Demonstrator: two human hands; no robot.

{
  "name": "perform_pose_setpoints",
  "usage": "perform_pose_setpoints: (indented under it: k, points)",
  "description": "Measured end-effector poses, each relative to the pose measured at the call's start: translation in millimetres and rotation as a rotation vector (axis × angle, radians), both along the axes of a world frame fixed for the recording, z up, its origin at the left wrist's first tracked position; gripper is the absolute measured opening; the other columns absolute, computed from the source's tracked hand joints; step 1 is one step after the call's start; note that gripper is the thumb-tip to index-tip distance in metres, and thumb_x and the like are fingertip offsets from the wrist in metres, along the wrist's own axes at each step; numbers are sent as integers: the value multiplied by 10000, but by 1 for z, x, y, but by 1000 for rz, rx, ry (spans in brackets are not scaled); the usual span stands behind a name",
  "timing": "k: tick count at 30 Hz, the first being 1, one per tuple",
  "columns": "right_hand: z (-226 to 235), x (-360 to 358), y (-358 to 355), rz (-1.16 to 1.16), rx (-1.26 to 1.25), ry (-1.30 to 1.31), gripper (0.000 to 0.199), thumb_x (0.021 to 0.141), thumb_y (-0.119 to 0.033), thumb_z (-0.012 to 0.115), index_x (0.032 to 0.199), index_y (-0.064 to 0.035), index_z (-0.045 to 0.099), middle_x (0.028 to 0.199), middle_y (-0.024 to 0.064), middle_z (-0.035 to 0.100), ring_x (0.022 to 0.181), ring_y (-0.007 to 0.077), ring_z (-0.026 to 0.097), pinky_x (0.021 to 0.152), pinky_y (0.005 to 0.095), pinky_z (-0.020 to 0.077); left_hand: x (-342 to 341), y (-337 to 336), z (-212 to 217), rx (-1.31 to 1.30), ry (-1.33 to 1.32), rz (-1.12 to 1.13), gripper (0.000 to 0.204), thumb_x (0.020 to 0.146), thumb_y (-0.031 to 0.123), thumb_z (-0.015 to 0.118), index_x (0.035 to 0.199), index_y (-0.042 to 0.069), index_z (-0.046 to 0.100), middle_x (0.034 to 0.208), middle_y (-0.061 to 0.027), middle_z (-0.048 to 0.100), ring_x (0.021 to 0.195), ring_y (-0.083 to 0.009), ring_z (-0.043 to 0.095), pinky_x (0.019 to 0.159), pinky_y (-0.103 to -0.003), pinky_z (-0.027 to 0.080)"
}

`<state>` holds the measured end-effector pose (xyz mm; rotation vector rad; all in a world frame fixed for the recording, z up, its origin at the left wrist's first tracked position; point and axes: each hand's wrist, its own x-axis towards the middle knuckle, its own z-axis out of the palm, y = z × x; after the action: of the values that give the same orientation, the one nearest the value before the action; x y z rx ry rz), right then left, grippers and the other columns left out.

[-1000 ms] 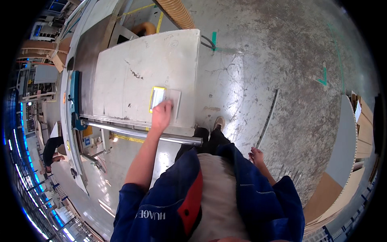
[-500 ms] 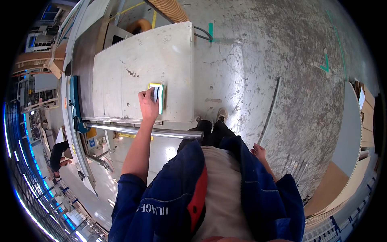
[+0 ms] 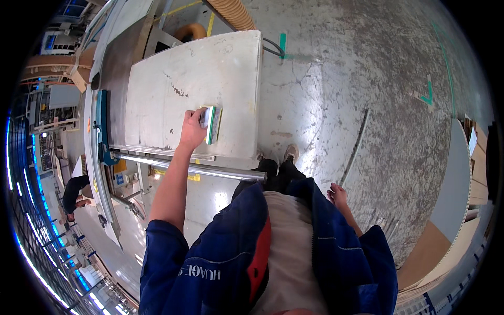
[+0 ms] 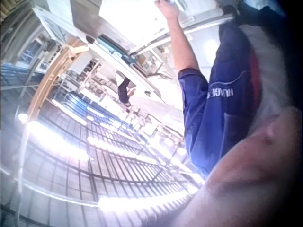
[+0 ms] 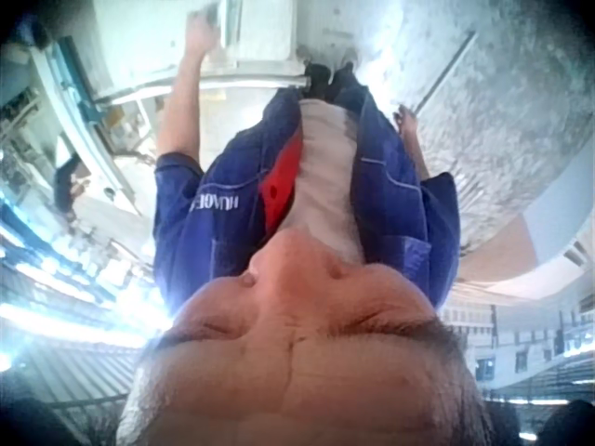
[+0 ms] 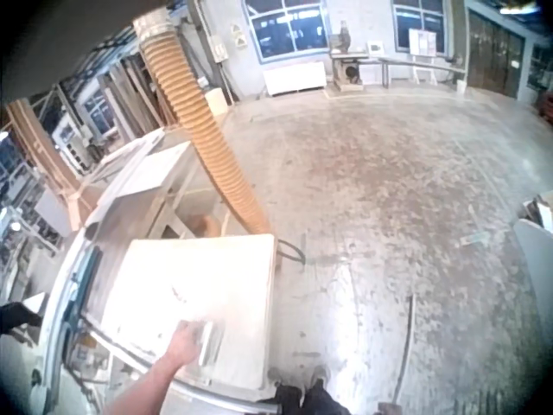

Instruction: The person kneels on the floor and uses a pneumatic nail gun to attach a thin wooden strip to the edge of a large curved wooden panel. They repeatedly hammer the strip into place with a hammer and drive nails along the seam with the nail gun.

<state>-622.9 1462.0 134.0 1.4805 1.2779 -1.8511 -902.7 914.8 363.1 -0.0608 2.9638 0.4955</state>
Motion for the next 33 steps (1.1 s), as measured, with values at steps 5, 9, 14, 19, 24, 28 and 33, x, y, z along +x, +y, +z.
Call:
perform_pose_setpoints:
  k: [5,9,14,19,24,28,33]
  points:
    - [-7,4,5,-17,-15,6,268,942,-212,686,1099,-1,639,939,61,641,716,161,625,654,278,565,-10,2,3,40,-93,-17,582,768,184,752,1317,110,574,1087,-205,583,1048,-347,583,947,-401,510]
    - [-10,8,8,-51,1,-11,272,936,-217,695,1089,1,640,909,57,639,691,156,623,634,264,559,-14,7,10,23,-105,9,546,762,171,759,1271,93,575,1084,-211,588,994,-346,603,911,-404,525]
    - [-8,11,11,-26,10,-1,262,930,-220,698,1068,-3,649,901,48,634,690,144,620,603,255,534,-10,14,13,72,30,22,418,794,77,717,1193,73,593,1012,-198,630,911,-331,647,842,-410,535]
    - [34,-34,-8,107,72,119,299,940,-228,683,1135,-1,662,952,44,652,714,130,626,611,242,504,-10,20,13,127,169,81,273,855,9,647,1123,42,607,834,-162,713,733,-292,705,700,-370,562]
    - [164,-152,-42,349,-328,509,354,928,-223,680,1211,-12,666,1073,51,685,984,145,650,833,280,494,-20,20,15,142,145,281,217,833,15,675,1049,8,686,796,-139,731,694,-239,709,675,-347,560]
    - [290,-218,-58,995,-802,1277,403,849,-217,765,1160,28,691,1199,146,686,1072,248,643,883,370,503,-26,14,18,332,13,474,191,811,36,721,993,-19,736,775,-93,735,675,-139,680,665,-298,554]
    - [373,-243,-80,1450,-1110,1462,349,837,-168,766,1133,8,712,1037,151,708,949,313,660,818,368,516,-21,4,18,724,6,549,208,850,64,743,1014,-60,715,845,-77,713,743,-105,646,734,-245,550]
